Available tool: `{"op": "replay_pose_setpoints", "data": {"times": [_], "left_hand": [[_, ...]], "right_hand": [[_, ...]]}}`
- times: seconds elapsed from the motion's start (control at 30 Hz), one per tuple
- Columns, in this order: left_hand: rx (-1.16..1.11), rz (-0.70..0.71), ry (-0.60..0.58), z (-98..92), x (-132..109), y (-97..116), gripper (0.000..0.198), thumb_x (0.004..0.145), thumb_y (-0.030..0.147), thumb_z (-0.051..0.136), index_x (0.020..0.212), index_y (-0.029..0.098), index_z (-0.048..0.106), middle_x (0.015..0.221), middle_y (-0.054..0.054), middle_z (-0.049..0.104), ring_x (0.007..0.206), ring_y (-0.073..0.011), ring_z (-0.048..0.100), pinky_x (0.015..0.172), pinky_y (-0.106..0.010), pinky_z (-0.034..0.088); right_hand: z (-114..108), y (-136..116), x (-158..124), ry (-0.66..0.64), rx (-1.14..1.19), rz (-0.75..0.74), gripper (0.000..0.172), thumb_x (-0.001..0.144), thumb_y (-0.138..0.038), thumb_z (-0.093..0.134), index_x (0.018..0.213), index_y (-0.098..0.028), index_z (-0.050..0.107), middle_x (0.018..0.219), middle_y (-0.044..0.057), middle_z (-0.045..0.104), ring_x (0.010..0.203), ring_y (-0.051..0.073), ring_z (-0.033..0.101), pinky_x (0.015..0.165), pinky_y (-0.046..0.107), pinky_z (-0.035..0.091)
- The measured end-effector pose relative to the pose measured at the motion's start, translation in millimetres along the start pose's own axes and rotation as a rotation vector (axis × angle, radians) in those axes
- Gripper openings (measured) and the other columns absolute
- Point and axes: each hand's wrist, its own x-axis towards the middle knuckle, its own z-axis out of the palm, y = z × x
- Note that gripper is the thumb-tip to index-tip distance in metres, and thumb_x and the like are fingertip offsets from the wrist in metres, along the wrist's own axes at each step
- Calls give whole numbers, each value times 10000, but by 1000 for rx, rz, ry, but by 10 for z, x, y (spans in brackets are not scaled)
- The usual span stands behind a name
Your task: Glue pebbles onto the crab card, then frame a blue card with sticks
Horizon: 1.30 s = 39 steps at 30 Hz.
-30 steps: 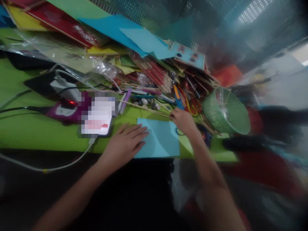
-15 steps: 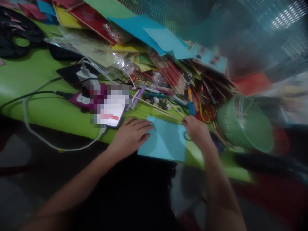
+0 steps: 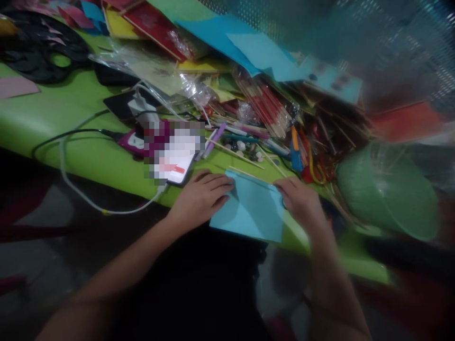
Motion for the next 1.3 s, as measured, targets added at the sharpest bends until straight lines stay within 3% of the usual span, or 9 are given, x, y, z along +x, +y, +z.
{"op": "replay_pose_setpoints", "data": {"times": [1.0, 1.3], "left_hand": [[47, 16, -7, -6, -9, -2, 301, 1046, 291, 533, 1293, 248, 699, 1415, -47, 697, 1277, -246, 664, 1147, -498, 432], [98, -69, -105, -50, 55, 69, 529, 1015, 271, 551, 1544, 290, 520, 1598, -56, 529, 1310, -341, 616, 1135, -571, 438]], "right_hand": [[27, -28, 49, -85, -38, -5, 310, 969, -108, 522, 1185, -202, 725, 987, 96, 696, 809, 209, 627, 675, 300, 415], [45, -66, 65, -68, 1, 51, 248, 1021, -156, 524, 1137, -209, 737, 969, 91, 714, 829, 200, 638, 713, 294, 440]]}}
